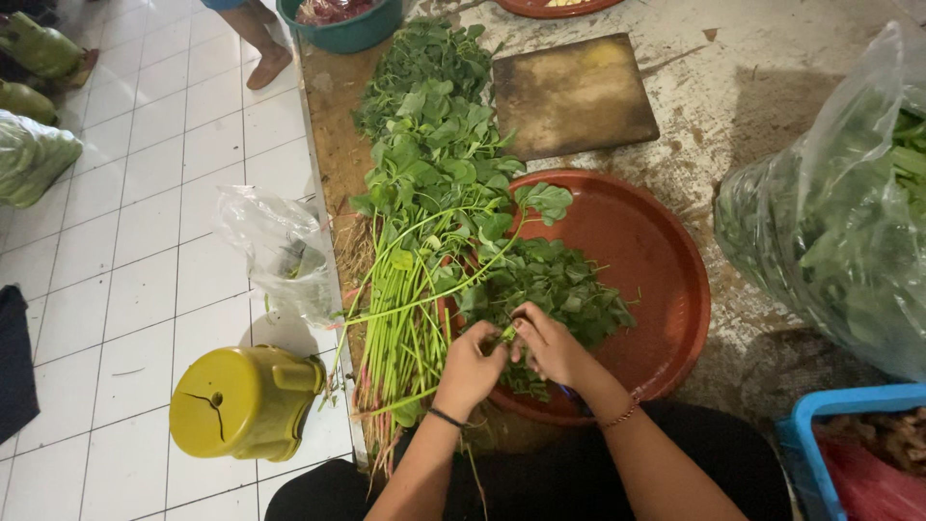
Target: The person sits at a kitchen prep table and strips edible leaves from water spinach stems by hand, plucking leafy tops off bunches and occasionally cutting stems with scissors, collecting the prepared greens on a large round tray while discarding trimmings aside.
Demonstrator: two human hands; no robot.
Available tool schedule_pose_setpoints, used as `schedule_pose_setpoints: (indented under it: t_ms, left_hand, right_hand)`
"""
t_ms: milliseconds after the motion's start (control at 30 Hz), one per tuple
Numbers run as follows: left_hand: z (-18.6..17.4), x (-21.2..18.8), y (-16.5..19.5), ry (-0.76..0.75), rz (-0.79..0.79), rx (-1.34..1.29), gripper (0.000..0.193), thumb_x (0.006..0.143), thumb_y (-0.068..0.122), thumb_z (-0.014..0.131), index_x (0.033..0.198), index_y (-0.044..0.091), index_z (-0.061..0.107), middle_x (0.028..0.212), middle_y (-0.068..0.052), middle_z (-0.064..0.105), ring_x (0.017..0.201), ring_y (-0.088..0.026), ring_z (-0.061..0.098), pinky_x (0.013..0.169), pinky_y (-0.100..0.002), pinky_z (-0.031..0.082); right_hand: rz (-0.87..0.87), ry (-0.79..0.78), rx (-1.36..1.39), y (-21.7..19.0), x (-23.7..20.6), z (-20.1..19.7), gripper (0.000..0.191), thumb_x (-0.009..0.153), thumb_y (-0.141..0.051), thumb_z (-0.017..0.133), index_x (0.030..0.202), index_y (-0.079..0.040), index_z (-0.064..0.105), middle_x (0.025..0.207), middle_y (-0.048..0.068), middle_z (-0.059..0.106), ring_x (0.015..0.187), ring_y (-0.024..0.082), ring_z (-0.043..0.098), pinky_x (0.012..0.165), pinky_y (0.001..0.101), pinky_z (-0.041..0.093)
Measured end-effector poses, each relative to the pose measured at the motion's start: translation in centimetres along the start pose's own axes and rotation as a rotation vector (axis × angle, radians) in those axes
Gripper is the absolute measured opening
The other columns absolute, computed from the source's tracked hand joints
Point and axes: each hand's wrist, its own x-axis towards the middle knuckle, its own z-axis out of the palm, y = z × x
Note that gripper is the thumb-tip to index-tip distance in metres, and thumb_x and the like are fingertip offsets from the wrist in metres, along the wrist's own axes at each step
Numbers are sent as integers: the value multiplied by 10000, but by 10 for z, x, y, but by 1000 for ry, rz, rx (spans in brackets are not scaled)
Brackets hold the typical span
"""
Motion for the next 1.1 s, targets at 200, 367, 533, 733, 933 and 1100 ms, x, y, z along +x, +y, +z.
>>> schedule_pose_setpoints:
  t_ms: [200,367,533,733,933,1100]
  left_hand:
    - [-6,-1,4,48,-26,134,208,918,128,655,1097,64,738,992,-193,753,933,-342,734,785,-370,560]
    - [-9,1,10,50,-23,87,217,927,130,639,1119,69,722,982,-184,751,913,-333,743,776,-366,564]
    - [-8,0,18,29,-93,52,224,924,132,632,1120,82,726,921,-167,753,821,-302,747,738,-359,557]
    - [0,-3,21,7,-85,56,224,917,123,631,1112,81,732,918,-165,749,808,-281,743,723,-352,556]
    - [0,4,18,45,-63,-1,182,912,129,679,1067,34,685,943,-183,753,868,-316,756,757,-369,576]
    - [-9,1,13,74,26,165,235,858,130,721,1077,46,728,987,-189,744,907,-366,722,770,-389,561]
  right_hand:
    - [-81,51,-88,-8,-3,-3,383,1072,-262,368,1430,-163,460,749,78,698,500,116,552,484,302,505]
    - [-76,-11,-191,-18,-9,-1,483,1057,-240,351,1540,-227,355,781,66,707,525,131,572,532,303,531]
    - [-91,22,-207,-10,-3,2,351,1078,-238,362,1402,-119,426,810,59,720,538,141,592,545,311,532]
    - [-41,68,-88,-2,0,0,279,1100,-272,357,1250,-78,492,772,63,716,510,132,563,498,302,513]
    - [-54,-2,-3,3,1,0,293,1078,-287,343,1264,-117,491,739,60,693,482,113,542,456,277,495]
    - [-47,63,-32,5,4,-4,308,1110,-288,337,1288,-76,472,756,40,684,480,114,514,456,290,476]
